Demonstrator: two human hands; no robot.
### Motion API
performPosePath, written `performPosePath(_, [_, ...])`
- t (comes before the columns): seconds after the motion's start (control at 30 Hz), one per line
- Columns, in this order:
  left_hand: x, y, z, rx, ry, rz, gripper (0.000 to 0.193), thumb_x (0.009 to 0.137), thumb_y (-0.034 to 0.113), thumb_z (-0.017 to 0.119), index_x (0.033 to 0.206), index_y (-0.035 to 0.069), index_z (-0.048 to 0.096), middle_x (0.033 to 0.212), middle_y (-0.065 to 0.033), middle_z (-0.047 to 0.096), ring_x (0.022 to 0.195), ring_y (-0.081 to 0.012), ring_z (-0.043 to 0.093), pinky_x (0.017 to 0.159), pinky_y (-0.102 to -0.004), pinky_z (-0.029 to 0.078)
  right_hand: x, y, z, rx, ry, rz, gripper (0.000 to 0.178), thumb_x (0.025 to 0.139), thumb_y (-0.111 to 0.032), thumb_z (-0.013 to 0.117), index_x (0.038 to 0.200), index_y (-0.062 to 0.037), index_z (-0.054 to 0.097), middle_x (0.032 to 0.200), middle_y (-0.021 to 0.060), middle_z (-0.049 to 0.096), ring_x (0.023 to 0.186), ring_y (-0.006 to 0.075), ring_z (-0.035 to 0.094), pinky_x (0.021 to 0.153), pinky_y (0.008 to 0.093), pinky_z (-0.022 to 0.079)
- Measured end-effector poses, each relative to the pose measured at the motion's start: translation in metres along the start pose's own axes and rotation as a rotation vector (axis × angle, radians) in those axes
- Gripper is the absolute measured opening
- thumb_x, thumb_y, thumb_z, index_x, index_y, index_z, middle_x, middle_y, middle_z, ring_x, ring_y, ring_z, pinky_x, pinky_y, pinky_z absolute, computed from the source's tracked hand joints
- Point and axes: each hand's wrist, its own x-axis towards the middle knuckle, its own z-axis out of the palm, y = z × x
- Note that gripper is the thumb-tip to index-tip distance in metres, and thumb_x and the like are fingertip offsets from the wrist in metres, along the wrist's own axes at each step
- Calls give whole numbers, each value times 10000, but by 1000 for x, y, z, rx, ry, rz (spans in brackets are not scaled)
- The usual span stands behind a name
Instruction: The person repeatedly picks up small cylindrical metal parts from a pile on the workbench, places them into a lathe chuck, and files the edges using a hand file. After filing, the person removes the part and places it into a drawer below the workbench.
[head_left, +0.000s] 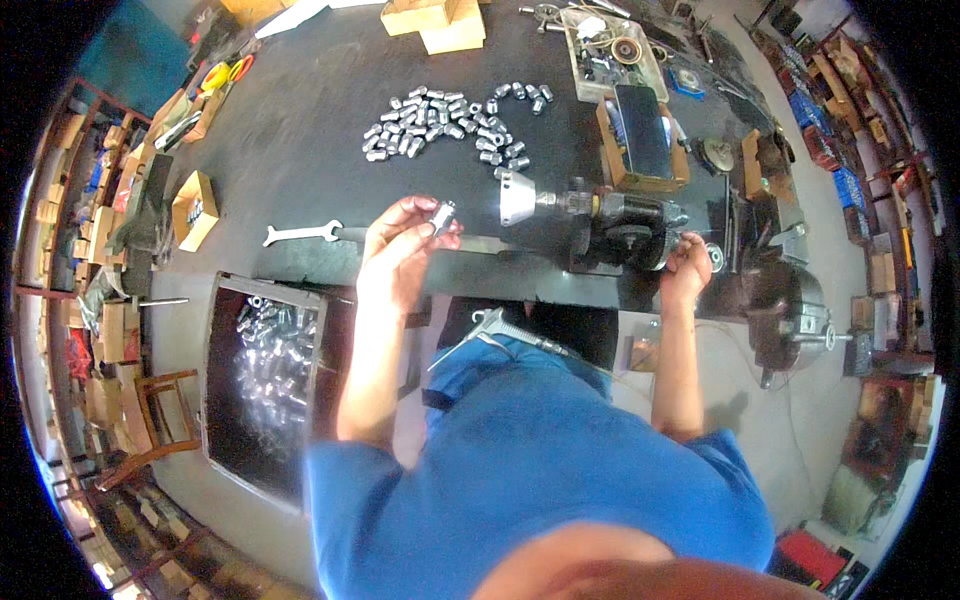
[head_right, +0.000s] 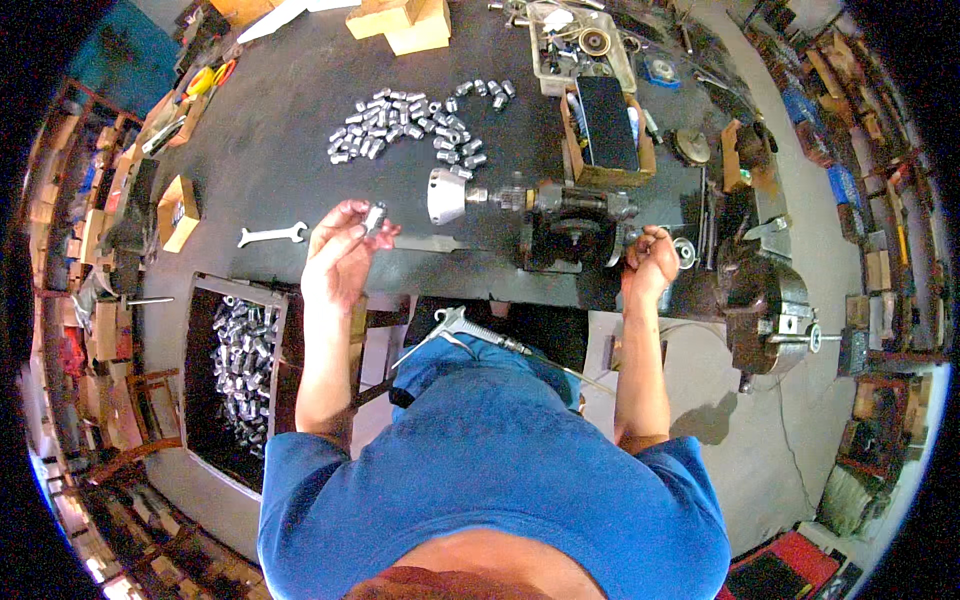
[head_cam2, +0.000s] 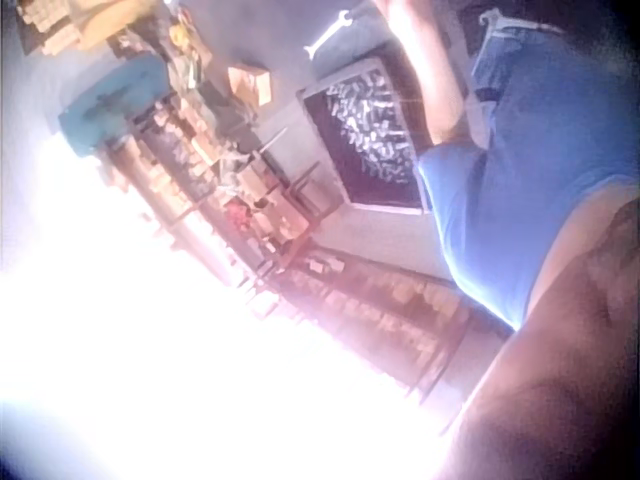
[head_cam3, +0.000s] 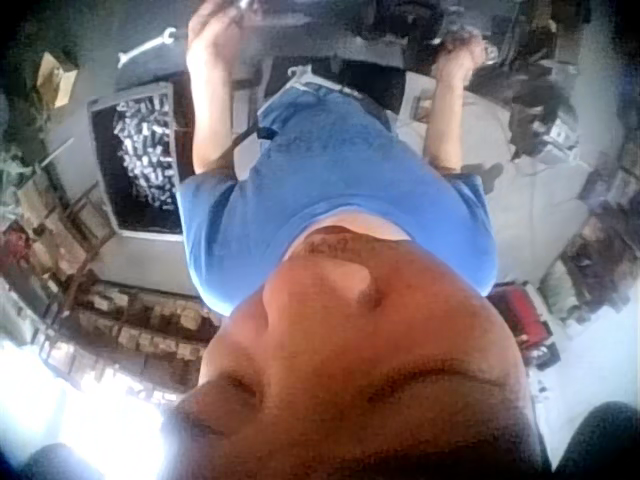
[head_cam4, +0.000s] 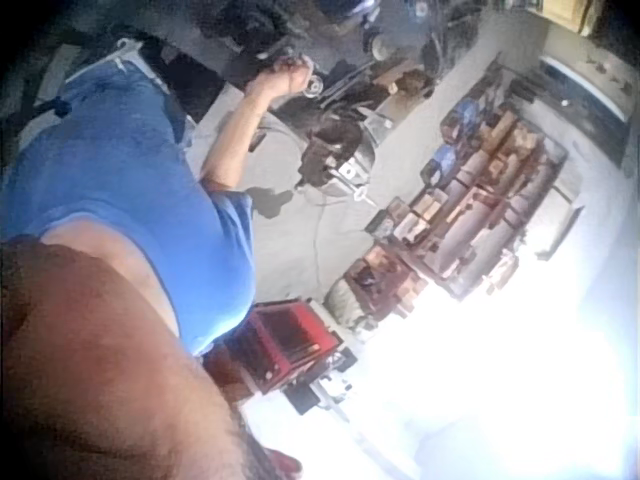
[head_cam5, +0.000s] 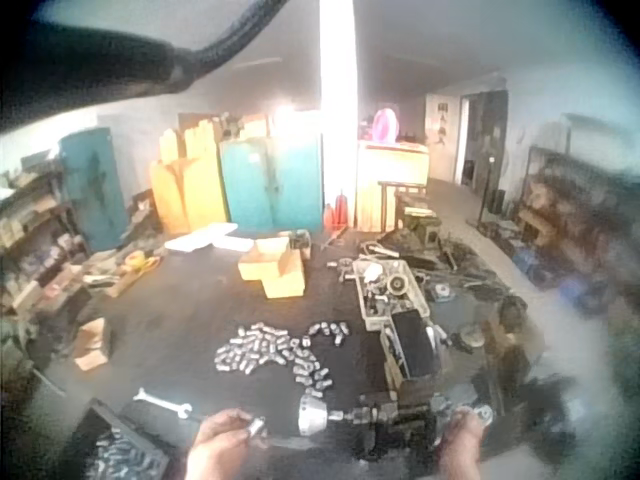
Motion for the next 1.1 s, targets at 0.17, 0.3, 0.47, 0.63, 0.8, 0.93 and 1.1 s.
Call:
performPosePath(0.17, [-14, 0, 9, -120, -73, 37, 233, 740, -13, 521, 973, -24, 535, 885, -149, 568, 734, -242, 567, 791, -374, 439, -1, 1, 1, 44, 15, -31, 117, 788, -81, 410, 797, -1, 495, 571, 2, 386, 450, 72, 287, 403, 211, 234])
performPosePath(0.3, [-18, -4, 19, 143, 21, 188, 237, 722, -45, 570, 955, -25, 531, 868, -132, 565, 780, -218, 567, 773, -347, 453, 0, 0, -4, 29, -13, 9, 106, 764, -61, 407, 789, -6, 494, 573, -1, 387, 443, 76, 281, 403, 210, 228])
performPosePath(0.47, [-22, 1, 29, 526, 98, 256, 314, 672, -109, 621, 964, -36, 531, 943, -121, 567, 842, -164, 560, 758, -266, 467, -2, -2, -1, 8, -26, 1, 123, 764, -76, 397, 791, -7, 495, 571, 1, 389, 444, 77, 276, 405, 210, 227])
performPosePath(0.63, [-24, 1, 29, 623, 89, 285, 274, 692, -55, 634, 944, -41, 529, 891, -126, 585, 764, -195, 593, 710, -279, 483, 0, 1, -7, 34, -54, -17, 136, 755, -76, 394, 800, -1, 498, 582, 9, 398, 449, 85, 283, 410, 216, 234])
performPosePath(0.8, [-23, 0, 32, 682, 111, 351, 276, 689, -60, 636, 943, -45, 530, 876, -144, 593, 760, -204, 601, 708, -290, 486, 1, 1, -8, 28, -66, -6, 143, 745, -68, 392, 805, 2, 501, 592, 12, 412, 459, 85, 298, 409, 217, 240])
performPosePath(0.93, [-21, -1, 36, 692, 140, 327, 225, 723, -27, 612, 932, -45, 532, 847, -150, 599, 735, -204, 602, 681, -287, 493, 3, 2, -8, 15, -31, -1, 146, 744, -65, 388, 806, 1, 503, 595, 8, 417, 466, 77, 316, 408, 209, 249])
performPosePath(1.1, [-12, -8, 27, 155, 44, 119, 160, 786, 81, 561, 895, -35, 545, 776, -148, 598, 655, -191, 585, 604, -268, 492, 2, 1, -7, -1, 0, 17, 136, 758, -73, 392, 804, -2, 499, 594, 6, 418, 474, 70, 324, 404, 205, 249])
